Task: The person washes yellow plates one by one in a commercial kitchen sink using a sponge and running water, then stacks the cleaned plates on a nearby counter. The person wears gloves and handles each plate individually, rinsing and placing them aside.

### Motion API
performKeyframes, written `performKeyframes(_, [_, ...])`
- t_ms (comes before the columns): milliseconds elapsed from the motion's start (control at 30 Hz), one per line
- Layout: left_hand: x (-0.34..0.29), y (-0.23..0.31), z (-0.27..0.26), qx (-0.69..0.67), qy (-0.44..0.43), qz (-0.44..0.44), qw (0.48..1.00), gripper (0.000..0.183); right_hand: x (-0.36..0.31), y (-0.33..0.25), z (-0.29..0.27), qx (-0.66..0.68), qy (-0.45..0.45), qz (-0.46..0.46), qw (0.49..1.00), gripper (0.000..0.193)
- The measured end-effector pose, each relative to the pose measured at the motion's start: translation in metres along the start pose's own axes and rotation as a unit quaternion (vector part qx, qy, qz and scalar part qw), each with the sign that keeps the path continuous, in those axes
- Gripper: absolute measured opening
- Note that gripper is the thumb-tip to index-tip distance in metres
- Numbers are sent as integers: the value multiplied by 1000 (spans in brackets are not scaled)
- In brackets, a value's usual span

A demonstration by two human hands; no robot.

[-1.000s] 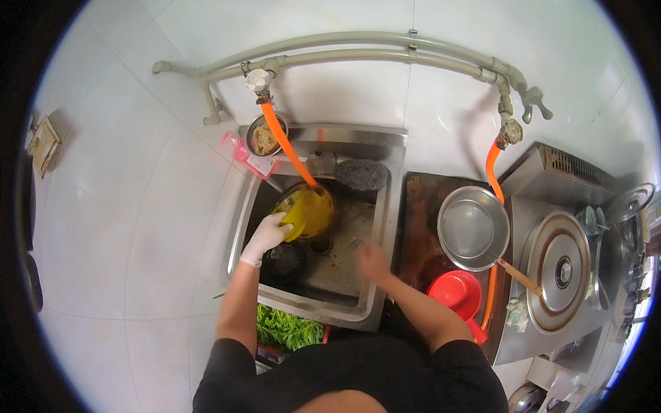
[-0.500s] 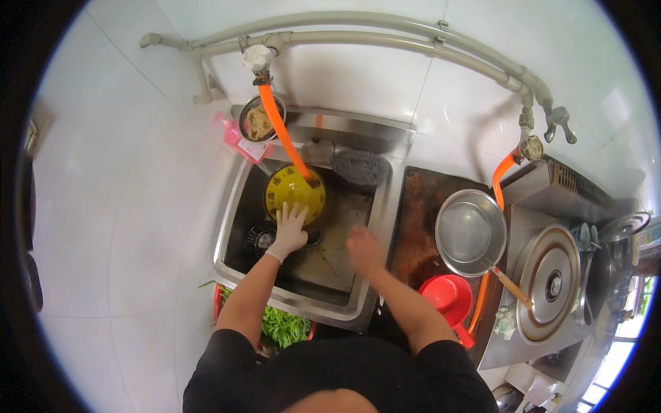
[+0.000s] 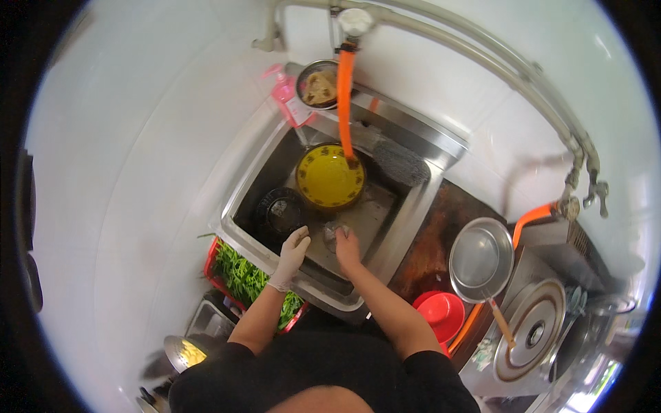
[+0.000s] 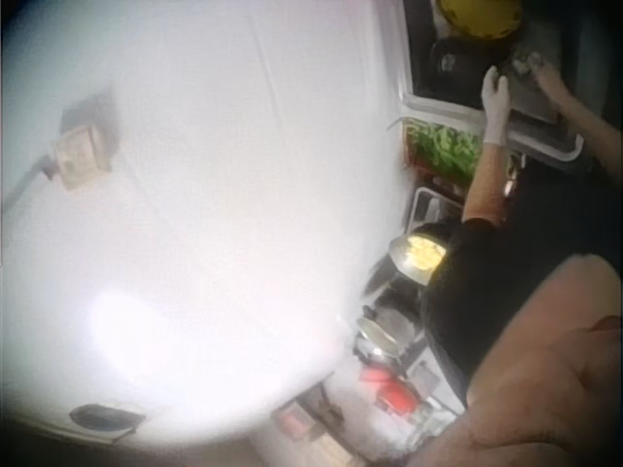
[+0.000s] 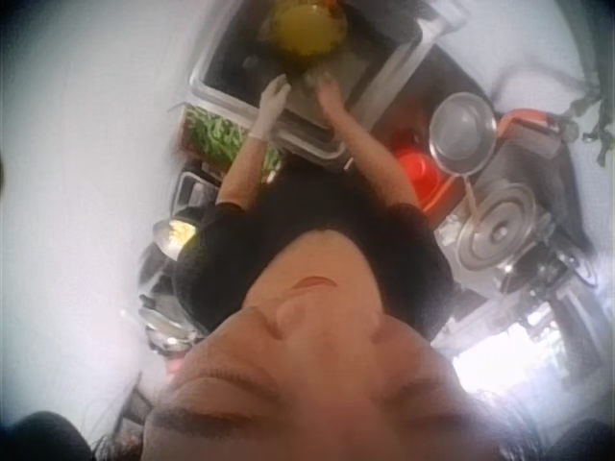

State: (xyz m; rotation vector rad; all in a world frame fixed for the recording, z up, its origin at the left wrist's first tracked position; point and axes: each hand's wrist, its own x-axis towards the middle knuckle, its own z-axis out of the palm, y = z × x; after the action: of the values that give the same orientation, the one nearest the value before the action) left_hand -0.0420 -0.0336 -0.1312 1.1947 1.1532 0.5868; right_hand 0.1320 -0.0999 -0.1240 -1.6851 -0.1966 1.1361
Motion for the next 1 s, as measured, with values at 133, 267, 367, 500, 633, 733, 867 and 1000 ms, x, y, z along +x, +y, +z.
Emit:
performKeyframes(133, [-17, -5, -1, -28, 11, -4, 1000, 50, -13, -10, 14, -19, -48, -36, 998, 48])
performKeyframes(267, [-30, 15, 5, -75, 14, -62, 995, 58, -24, -13, 23, -42, -68, 28, 996, 50])
performKeyframes(367, [-32, 22, 14, -254, 45, -156, 953, 58, -32, -9, 30, -45, -139, 145, 979, 51])
performKeyframes(500, [-22, 7, 12, -422, 73, -169, 888, 42, -34, -5, 34, -44, -267, 30, 962, 52])
performKeyframes(633, [-6, -17, -13, -477, 101, -97, 868, 30, -3, -35, 25, -198, -167, -224, 940, 40])
performKeyframes(733, [4, -23, -34, -452, 141, -72, 878, 31, 47, -88, 16, -279, -7, -331, 901, 42])
performKeyframes(867, [13, -16, -56, -454, 177, -37, 872, 33, 117, -161, 29, -256, 53, -430, 864, 46])
performKeyframes(1000, [23, -5, -72, -468, 201, -17, 860, 31, 146, -191, 43, -146, -55, -241, 958, 47])
